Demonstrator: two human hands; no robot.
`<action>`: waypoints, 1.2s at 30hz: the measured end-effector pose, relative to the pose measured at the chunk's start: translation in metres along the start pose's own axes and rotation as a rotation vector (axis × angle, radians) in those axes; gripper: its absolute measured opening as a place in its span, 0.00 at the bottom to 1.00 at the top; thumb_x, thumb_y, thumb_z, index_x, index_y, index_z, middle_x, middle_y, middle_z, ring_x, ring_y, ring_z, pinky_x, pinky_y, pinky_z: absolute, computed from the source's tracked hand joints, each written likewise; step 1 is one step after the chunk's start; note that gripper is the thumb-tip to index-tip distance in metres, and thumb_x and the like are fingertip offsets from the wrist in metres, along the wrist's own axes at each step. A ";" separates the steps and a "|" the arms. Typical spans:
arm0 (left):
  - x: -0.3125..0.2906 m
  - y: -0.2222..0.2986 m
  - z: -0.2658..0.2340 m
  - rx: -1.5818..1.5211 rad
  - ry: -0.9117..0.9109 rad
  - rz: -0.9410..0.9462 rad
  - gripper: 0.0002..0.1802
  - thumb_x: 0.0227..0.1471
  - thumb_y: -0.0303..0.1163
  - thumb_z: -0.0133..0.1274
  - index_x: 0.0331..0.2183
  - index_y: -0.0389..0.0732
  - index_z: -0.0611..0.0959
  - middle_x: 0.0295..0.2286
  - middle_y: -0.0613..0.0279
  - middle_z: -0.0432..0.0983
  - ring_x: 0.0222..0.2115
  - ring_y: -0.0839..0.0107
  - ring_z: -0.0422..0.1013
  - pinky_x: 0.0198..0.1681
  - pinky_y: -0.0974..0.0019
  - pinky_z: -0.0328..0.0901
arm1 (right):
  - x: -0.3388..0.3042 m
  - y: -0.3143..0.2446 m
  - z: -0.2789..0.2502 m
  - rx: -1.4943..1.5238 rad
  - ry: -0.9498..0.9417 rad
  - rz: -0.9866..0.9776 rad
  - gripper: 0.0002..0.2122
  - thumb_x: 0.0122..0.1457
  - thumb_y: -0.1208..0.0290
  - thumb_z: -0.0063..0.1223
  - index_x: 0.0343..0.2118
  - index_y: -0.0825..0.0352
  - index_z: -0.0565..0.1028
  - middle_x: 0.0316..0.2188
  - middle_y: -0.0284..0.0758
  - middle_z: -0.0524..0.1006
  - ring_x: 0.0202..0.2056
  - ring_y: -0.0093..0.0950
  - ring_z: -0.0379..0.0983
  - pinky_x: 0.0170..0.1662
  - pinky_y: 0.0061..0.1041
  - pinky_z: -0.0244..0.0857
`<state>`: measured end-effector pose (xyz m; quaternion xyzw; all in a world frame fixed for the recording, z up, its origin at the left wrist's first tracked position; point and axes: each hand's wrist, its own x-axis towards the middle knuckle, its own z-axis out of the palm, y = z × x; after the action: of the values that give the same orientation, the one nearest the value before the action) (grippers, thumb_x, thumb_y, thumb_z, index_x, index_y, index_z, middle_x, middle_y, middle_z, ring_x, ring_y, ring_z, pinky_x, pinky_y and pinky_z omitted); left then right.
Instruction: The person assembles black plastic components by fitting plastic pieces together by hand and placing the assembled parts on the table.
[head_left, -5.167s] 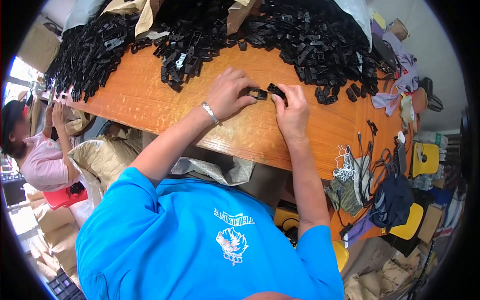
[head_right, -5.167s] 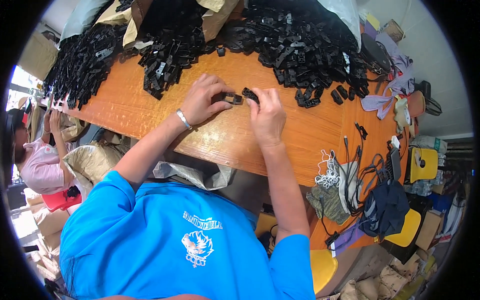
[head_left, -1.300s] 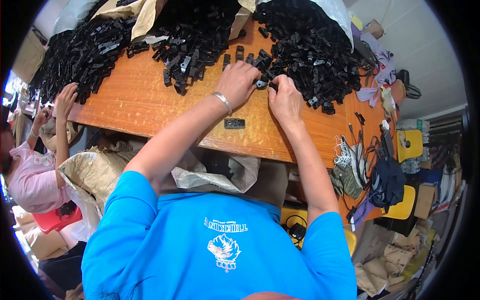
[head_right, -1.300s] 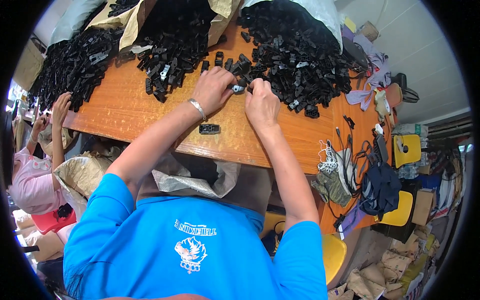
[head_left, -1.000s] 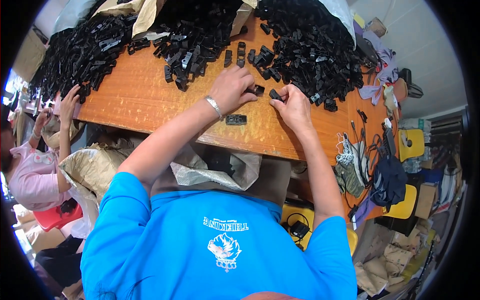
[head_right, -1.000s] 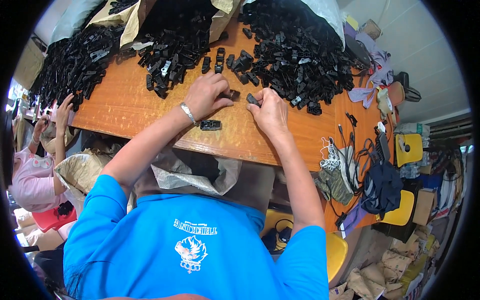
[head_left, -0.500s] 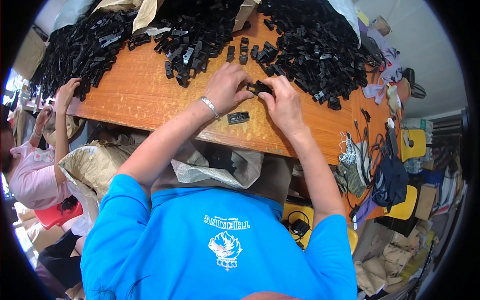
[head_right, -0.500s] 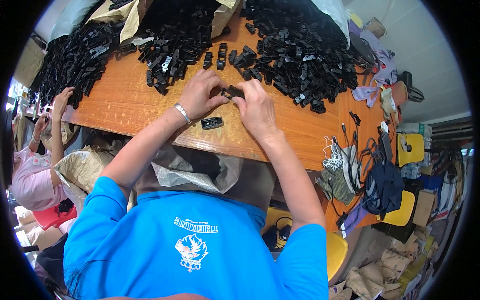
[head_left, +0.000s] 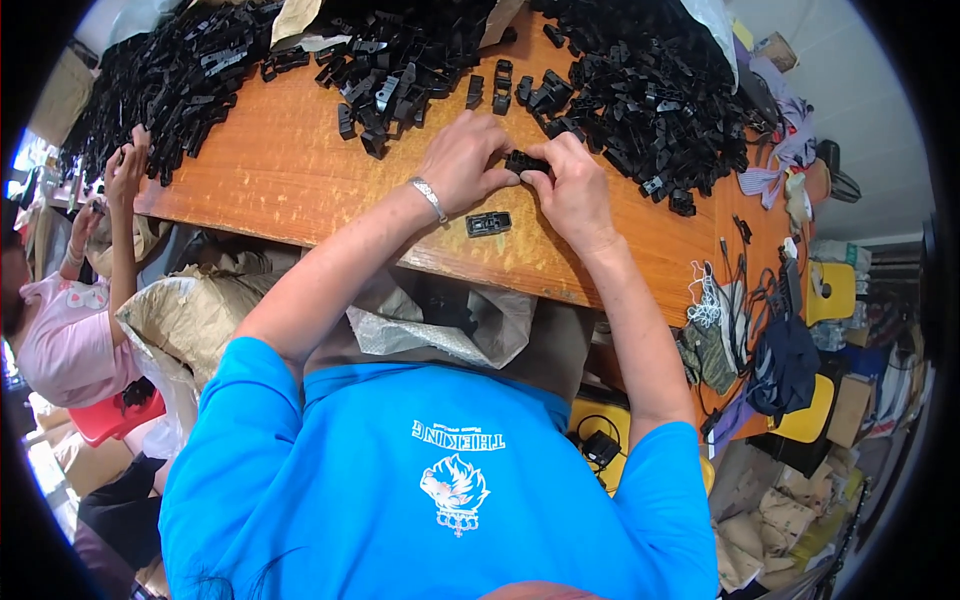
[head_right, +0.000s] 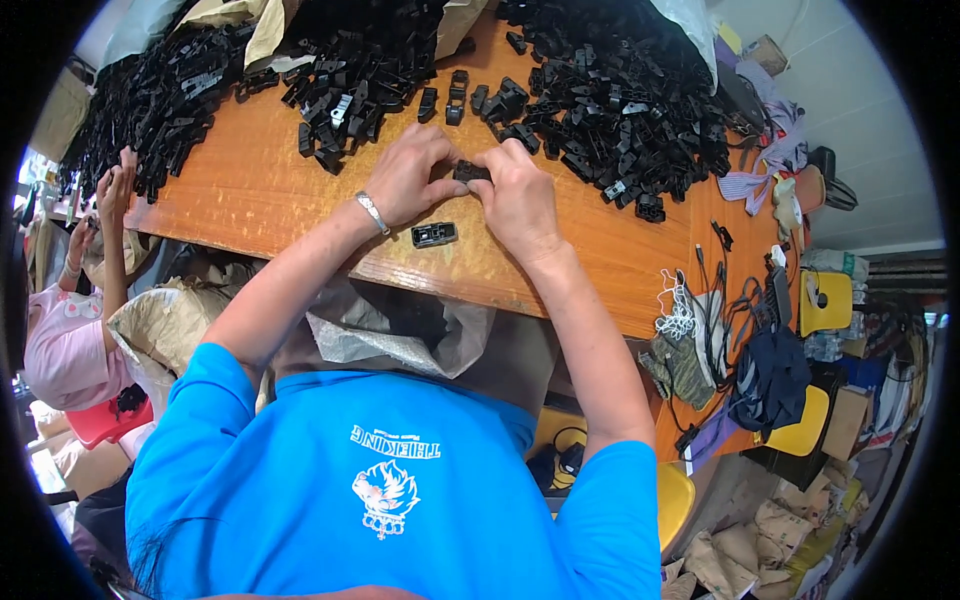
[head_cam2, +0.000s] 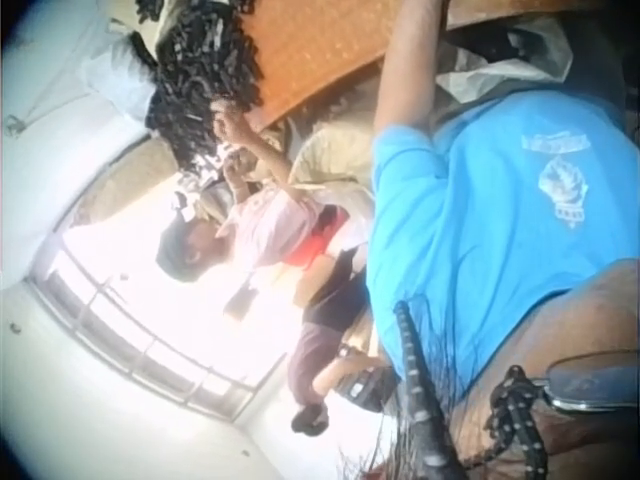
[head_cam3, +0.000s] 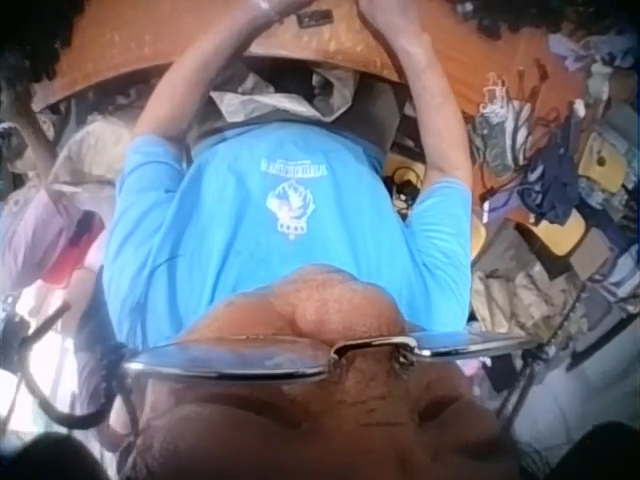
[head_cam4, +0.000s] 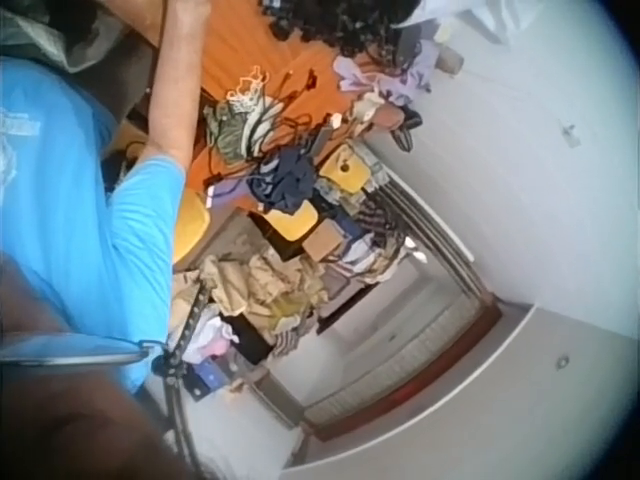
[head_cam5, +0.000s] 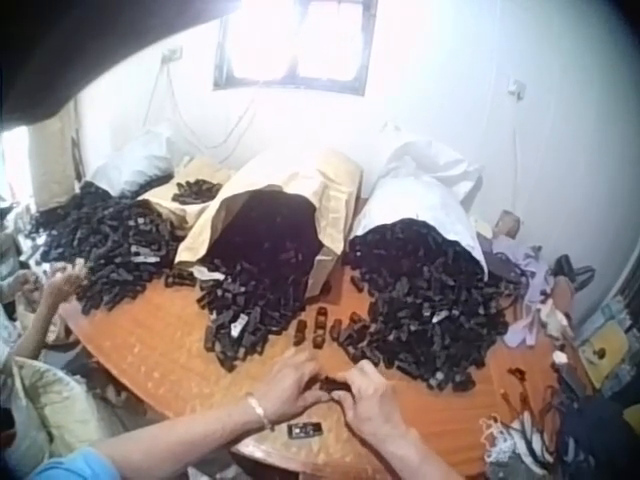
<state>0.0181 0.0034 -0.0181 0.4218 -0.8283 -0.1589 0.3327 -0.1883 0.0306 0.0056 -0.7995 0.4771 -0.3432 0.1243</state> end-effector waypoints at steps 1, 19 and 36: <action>0.000 0.000 0.000 -0.002 -0.003 0.000 0.18 0.44 0.36 0.74 0.33 0.38 0.84 0.32 0.57 0.75 0.38 0.55 0.69 0.43 0.56 0.66 | 0.000 -0.002 0.000 -0.033 -0.010 -0.010 0.12 0.53 0.79 0.70 0.41 0.68 0.82 0.38 0.41 0.78 0.38 0.45 0.80 0.41 0.39 0.75; 0.000 0.013 -0.006 0.056 -0.178 -0.205 0.12 0.56 0.42 0.62 0.34 0.43 0.88 0.37 0.55 0.81 0.46 0.52 0.72 0.53 0.51 0.67 | -0.036 -0.019 0.011 -0.259 0.090 -0.112 0.11 0.58 0.77 0.64 0.45 0.68 0.83 0.37 0.40 0.77 0.42 0.42 0.77 0.44 0.39 0.74; 0.078 0.009 0.026 0.444 -0.109 0.052 0.15 0.55 0.28 0.59 0.46 0.46 0.85 0.39 0.55 0.79 0.44 0.54 0.77 0.44 0.54 0.74 | 0.037 0.044 0.003 -0.451 0.037 0.033 0.07 0.59 0.81 0.57 0.41 0.71 0.80 0.44 0.46 0.76 0.38 0.47 0.82 0.42 0.42 0.79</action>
<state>-0.0378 -0.0547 0.0003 0.4540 -0.8703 0.0134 0.1906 -0.2044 -0.0236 -0.0043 -0.7928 0.5569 -0.2402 -0.0607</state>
